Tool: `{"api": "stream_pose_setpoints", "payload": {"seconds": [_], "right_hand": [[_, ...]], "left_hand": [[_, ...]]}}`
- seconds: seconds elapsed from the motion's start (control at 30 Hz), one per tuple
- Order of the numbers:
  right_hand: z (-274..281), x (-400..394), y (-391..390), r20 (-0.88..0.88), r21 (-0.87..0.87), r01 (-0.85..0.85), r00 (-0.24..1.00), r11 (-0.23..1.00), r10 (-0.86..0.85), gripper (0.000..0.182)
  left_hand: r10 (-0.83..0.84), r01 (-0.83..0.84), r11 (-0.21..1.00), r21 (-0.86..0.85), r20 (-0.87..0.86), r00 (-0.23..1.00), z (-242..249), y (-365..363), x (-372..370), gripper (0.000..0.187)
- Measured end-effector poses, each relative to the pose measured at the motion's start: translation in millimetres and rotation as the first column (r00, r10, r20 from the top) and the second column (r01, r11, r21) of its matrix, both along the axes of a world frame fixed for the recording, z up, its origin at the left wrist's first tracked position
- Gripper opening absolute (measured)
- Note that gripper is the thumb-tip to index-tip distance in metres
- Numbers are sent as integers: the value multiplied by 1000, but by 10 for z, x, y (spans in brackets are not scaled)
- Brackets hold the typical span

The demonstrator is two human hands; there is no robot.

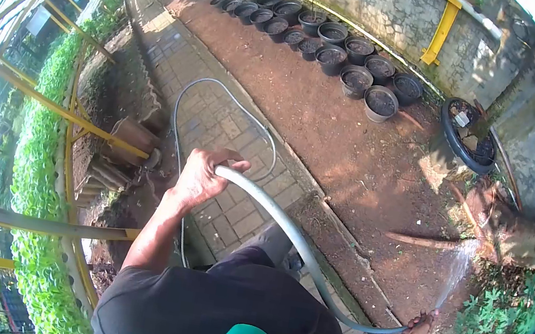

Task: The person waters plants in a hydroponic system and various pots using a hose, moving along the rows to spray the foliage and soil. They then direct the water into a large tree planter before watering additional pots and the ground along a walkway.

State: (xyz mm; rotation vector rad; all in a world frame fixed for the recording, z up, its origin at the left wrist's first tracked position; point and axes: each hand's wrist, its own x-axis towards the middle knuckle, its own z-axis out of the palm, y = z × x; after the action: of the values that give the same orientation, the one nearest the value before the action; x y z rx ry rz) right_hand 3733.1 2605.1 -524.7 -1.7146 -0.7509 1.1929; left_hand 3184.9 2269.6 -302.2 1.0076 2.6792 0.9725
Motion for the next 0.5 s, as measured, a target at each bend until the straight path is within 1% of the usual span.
{"api": "stream_pose_setpoints", "payload": {"seconds": [0.1,0.17,0.2,0.23,0.27,0.3,0.33,0.37,0.4,0.43,0.47,0.5], "right_hand": [[113,33,47,-45,62,-42,998,997,44,32],[172,54,18,-61,79,-66,996,995,71,32],[176,-41,11,-80,77,-75,993,994,81,30],[187,-222,2,-62,63,-132,989,989,136,30],[196,-460,-18,-50,51,-185,981,981,187,30],[215,-688,-41,-28,34,-235,971,971,236,29],[175,-973,-62,-27,49,-302,952,952,303,30],[204,-1318,-102,-17,56,-384,923,922,386,30],[358,-1734,-221,44,52,-467,884,883,465,30],[396,-2093,-294,33,99,-534,845,840,534,29],[401,-2427,-345,41,140,-629,775,765,631,28],[611,-2828,-584,51,133,-686,725,715,687,28]], "left_hand": [[97,-98,995,13,15,995,-70,-522,227,24],[198,-199,980,-11,-30,980,-79,-943,387,23],[234,-234,972,-12,-40,971,-80,-1170,491,23],[272,-273,962,-11,-55,961,-87,-1398,591,23],[356,-357,934,-22,-39,934,-138,-1677,693,23],[434,-434,900,-40,-13,901,-216,-1970,824,23],[542,-544,839,-14,109,833,-314,-2266,978,30],[590,-597,802,19,129,797,-334,-2525,1175,29],[647,-652,758,31,93,757,-367,-2786,1390,28],[727,-730,684,-19,109,678,-347,-3036,1629,29],[800,-796,598,-96,139,584,-289,-3262,1875,30],[835,-829,549,-103,104,540,-222,-3464,2117,30]]}}
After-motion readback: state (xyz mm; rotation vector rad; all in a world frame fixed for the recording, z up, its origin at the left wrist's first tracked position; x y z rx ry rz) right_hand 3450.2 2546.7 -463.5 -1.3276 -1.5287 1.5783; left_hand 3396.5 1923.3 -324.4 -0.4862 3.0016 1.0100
